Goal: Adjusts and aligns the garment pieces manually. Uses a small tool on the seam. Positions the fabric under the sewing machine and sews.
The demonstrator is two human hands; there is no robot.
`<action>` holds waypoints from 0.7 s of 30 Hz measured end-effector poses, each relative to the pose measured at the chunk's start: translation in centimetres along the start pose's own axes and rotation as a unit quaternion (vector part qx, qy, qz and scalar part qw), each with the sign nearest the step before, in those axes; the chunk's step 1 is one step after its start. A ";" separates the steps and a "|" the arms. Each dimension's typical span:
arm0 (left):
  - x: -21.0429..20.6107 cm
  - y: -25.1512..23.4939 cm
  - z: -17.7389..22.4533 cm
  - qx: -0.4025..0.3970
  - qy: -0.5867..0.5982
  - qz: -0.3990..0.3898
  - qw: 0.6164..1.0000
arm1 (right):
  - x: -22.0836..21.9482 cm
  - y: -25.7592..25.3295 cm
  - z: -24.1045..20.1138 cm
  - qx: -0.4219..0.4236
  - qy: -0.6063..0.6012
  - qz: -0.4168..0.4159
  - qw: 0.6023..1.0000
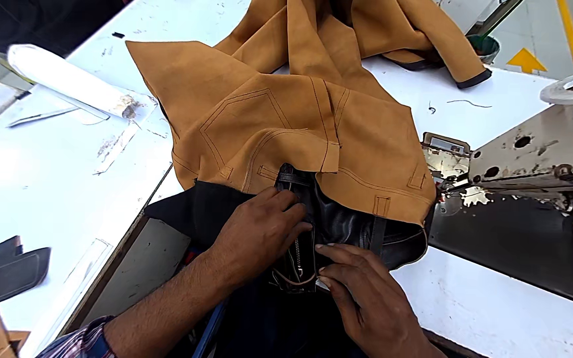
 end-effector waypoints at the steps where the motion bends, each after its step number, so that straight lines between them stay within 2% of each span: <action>1: -0.1 0.0 0.0 -0.022 -0.017 0.015 0.999 | -0.1 0.1 0.0 -0.001 0.004 0.003 1.000; 3: 0.0 0.0 -0.2 -0.057 -0.029 0.025 0.998 | -0.2 0.1 -0.1 -0.003 0.011 0.003 1.000; 6: 0.5 -0.2 -0.9 -0.083 0.005 -0.034 0.996 | -0.4 0.1 -0.3 0.002 0.034 -0.021 0.999; 10: 1.4 0.4 -1.6 -0.037 0.065 -0.096 0.993 | -0.8 0.3 -0.3 0.024 0.062 -0.042 0.997; 12: 1.3 0.9 -1.7 -0.025 0.085 -0.084 0.993 | -0.9 0.4 -0.3 0.026 0.073 -0.050 0.996; 16: 0.9 1.6 -1.7 -0.055 0.122 -0.039 0.990 | -1.0 0.5 -0.4 0.025 0.084 -0.051 0.995; 21: 0.8 1.9 -1.6 -0.091 0.141 -0.025 0.985 | -1.1 0.4 -0.7 0.026 0.105 -0.053 0.993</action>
Point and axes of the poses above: each hand's wrist, its own y-axis away from the middle knuckle, its own x-axis out of the back of the hand, z = x × y, the point moved 5 cm from there along -y, towards the middle knuckle, and after that the axes turned 6 degrees about -x, right-handed, at the moved point
